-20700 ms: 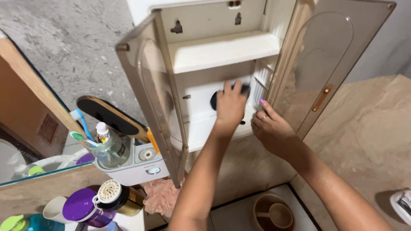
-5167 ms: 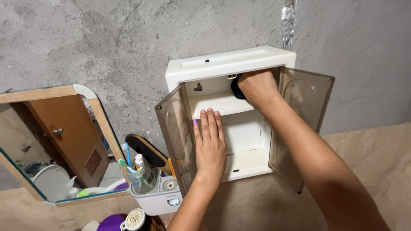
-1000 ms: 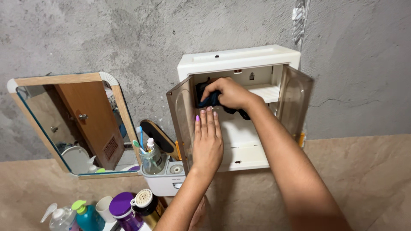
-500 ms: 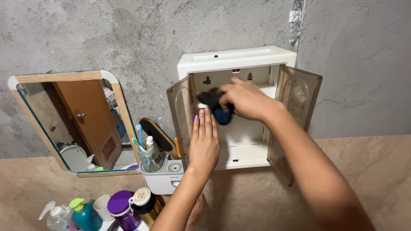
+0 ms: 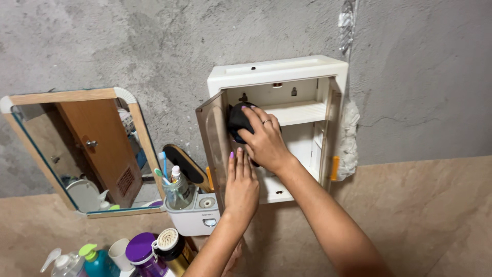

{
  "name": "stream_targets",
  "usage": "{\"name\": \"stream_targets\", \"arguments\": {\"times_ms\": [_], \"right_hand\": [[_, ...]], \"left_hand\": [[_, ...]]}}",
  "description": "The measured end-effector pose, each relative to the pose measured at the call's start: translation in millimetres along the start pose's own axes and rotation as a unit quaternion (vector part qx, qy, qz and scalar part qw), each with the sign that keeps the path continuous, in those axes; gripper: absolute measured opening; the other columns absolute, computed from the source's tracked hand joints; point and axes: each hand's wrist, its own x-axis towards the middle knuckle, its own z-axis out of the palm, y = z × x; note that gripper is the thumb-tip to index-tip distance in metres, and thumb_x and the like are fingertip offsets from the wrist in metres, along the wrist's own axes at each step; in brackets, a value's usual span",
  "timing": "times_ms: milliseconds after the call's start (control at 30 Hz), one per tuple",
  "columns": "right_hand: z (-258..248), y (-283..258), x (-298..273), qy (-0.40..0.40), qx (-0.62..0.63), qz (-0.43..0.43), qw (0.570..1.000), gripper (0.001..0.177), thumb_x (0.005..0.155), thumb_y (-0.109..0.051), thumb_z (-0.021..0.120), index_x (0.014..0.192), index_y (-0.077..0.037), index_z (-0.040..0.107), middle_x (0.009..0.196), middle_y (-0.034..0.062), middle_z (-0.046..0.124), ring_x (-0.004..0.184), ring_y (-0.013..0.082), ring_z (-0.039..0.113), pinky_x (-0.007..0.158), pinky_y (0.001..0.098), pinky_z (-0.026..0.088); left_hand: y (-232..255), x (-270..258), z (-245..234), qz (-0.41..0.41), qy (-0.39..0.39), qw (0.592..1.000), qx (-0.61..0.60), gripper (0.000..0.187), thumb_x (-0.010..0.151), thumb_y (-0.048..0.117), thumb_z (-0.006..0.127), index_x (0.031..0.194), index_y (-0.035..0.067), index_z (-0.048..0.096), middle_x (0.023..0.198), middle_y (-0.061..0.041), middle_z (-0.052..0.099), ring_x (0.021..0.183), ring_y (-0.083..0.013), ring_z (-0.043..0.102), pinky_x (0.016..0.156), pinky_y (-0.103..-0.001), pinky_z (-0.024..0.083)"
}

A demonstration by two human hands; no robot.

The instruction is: The person wipes the interior and exterior surfaces of a wall-mounted bathroom cabinet using a dark cloth. They clean the shelves, back panel, and door frames, then close the doors and wipe the outside of the cabinet.

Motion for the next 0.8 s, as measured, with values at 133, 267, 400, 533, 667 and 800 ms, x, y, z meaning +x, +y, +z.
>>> {"name": "stream_targets", "arguments": {"times_ms": [133,267,400,533,667,800], "right_hand": [[1,23,-18,-0.007,-0.031,-0.051,0.998,0.020,0.078,-0.003,0.068,0.097,-0.004,0.075,0.147,0.0251,0.053,0.139,0.0430,0.049,0.112,0.0576,0.041],[-13,44,-36,0.000,-0.098,-0.066,0.993,0.015,0.079,-0.006,0.069,0.092,-0.003,0.074,0.147,0.0253,0.053,0.137,0.0427,0.050,0.110,0.0595,0.042],[-37,60,-54,-0.003,-0.163,-0.072,0.984,0.015,0.078,-0.009,0.070,0.090,0.000,0.075,0.146,0.0287,0.052,0.134,0.0460,0.051,0.108,0.0601,0.043],[-56,67,-69,-0.009,-0.233,-0.049,0.971,0.014,0.080,-0.006,0.069,0.090,0.000,0.076,0.145,0.0301,0.053,0.132,0.0462,0.052,0.107,0.0578,0.045],[-46,65,-79,-0.034,-0.298,0.000,0.954,0.009,0.087,-0.004,0.069,0.091,-0.002,0.077,0.142,0.0341,0.053,0.127,0.0465,0.053,0.102,0.0564,0.046],[-39,56,-91,-0.009,-0.298,0.043,0.954,0.014,0.087,-0.004,0.068,0.097,0.000,0.076,0.145,0.0344,0.051,0.127,0.0469,0.053,0.102,0.0537,0.046]], "left_hand": [[-2,-1,-2,0.007,0.017,1.000,0.026,0.063,0.090,0.019,0.049,0.143,-0.015,0.044,0.151,-0.032,0.044,0.149,-0.0444,0.024,0.121,-0.057,0.006],[-4,-2,-3,0.020,0.002,1.000,0.019,0.065,0.087,0.018,0.049,0.143,-0.015,0.044,0.152,-0.031,0.041,0.150,-0.0449,0.021,0.120,-0.058,0.003],[-5,-1,-4,0.025,-0.003,0.999,0.021,0.065,0.087,0.018,0.050,0.143,-0.015,0.044,0.152,-0.032,0.042,0.150,-0.0453,0.021,0.120,-0.059,0.002],[-5,-3,-5,0.021,0.004,1.000,0.004,0.064,0.087,0.018,0.051,0.142,-0.015,0.045,0.151,-0.031,0.044,0.151,-0.0451,0.021,0.121,-0.059,0.002],[-4,-3,-6,0.018,0.007,1.000,-0.009,0.066,0.085,0.018,0.052,0.141,-0.014,0.045,0.150,-0.031,0.045,0.150,-0.0440,0.022,0.121,-0.059,0.003],[-5,-6,-6,0.021,0.003,1.000,-0.023,0.067,0.084,0.018,0.053,0.142,-0.015,0.045,0.149,-0.031,0.045,0.150,-0.0440,0.022,0.121,-0.058,0.003]]}}
